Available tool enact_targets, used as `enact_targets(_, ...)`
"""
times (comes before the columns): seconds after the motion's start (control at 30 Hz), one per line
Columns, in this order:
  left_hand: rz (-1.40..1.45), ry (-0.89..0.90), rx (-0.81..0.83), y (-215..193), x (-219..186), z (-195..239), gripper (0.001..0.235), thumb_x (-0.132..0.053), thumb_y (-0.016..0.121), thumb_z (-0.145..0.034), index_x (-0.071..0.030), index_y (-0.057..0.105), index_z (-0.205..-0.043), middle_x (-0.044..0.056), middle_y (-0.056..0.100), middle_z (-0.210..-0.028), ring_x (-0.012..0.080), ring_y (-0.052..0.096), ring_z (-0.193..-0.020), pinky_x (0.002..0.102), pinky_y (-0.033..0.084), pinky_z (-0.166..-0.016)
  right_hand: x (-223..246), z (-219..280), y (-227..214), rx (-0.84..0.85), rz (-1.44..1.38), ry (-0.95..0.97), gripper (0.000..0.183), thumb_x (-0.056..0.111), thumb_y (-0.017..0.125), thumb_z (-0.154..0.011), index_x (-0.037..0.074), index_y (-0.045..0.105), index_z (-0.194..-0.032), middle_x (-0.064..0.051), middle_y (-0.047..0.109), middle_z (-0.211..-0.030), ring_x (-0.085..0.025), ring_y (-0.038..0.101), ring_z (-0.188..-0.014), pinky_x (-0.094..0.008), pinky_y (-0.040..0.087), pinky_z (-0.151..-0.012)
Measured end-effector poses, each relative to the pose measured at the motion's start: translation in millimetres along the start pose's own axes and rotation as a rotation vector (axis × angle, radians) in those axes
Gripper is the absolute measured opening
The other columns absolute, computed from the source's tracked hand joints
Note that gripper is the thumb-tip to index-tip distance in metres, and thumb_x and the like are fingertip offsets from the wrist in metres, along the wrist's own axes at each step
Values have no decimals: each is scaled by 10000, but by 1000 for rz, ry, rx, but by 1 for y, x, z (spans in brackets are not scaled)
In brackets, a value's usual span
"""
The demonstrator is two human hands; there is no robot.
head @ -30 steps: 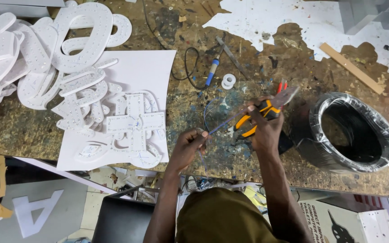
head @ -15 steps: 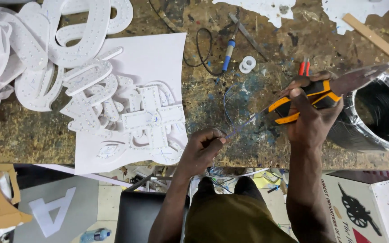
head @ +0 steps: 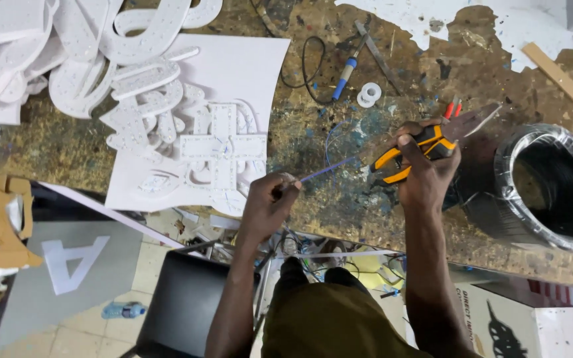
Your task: Stripping insulation from electrical wires and preparing connections for sign components on a workbench.
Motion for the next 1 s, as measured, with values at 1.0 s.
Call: enact_targets(1.0, -989, 989, -526, -127, -193, 107, 226, -46, 684, -1107, 103, 825, -1012, 159, 673, -710, 271, 598, -563, 428, 449, -533, 51, 118, 148, 366, -305, 467, 366, 54, 885, -958, 76, 652, -1239, -105, 751, -1004, -263, 760, -982, -462, 702, -852)
Point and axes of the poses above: each hand's wrist, its own z-axis away from the middle knuckle, its own y-axis out of the palm, x = y × z, the point moved 4 cm from there along -z, towards the middle knuckle
